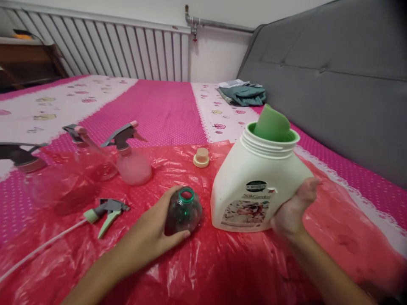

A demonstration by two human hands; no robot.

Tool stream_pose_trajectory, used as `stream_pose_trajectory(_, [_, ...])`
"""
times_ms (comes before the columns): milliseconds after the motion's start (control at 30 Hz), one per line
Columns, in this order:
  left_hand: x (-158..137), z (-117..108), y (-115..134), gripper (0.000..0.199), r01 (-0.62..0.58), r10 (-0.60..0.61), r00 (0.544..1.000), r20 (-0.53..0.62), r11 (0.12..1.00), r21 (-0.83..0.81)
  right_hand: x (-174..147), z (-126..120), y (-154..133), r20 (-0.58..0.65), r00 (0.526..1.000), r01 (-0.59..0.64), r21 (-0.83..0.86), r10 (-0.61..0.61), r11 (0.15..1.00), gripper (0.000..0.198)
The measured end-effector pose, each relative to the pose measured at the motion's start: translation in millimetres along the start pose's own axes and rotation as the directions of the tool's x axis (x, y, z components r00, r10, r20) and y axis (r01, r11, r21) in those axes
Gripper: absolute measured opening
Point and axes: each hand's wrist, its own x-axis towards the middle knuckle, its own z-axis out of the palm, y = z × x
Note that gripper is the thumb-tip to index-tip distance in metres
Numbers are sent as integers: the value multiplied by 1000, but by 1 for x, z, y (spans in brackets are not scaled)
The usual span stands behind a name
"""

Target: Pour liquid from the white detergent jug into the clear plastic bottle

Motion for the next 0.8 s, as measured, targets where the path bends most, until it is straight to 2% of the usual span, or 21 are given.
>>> stream_pose_trajectory(100, [0,-1,3,94,41,-41,999,-17,999,-10,4,3,-1,100,993,-71,15,69,997,77])
stream_pose_trajectory(200, [-2,-4,5,93,48,-48,999,4,999,-19,11,4,-3,214,956,-210,28,199,977,79])
stream_pose_trajectory(267, [-3,-6,5,91,60,-60,998,-8,998,11,12,1,-4,256,936,-259,41,240,965,79])
stream_pose_trajectory(333, [-2,-10,4,92,67,-66,998,-16,997,38,11,-7,-5,238,941,-259,46,242,965,78])
stream_pose_trajectory(433, [2,-16,3,88,81,-83,995,56,996,38,5,-22,-2,225,942,-257,1,251,966,85])
stream_pose_trajectory(567, [7,-20,7,87,98,-104,990,93,993,63,2,-35,7,269,911,-329,12,314,944,84])
stream_pose_trajectory(667, [9,-19,12,88,84,-87,991,99,996,41,3,-43,15,279,881,-379,-68,383,923,78])
stream_pose_trajectory(733, [10,-17,16,89,85,-88,992,89,996,40,3,-49,20,264,886,-363,-118,381,924,73])
stream_pose_trajectory(800, [11,-16,19,91,86,-89,993,78,995,44,3,-57,25,266,896,-346,-80,355,935,62])
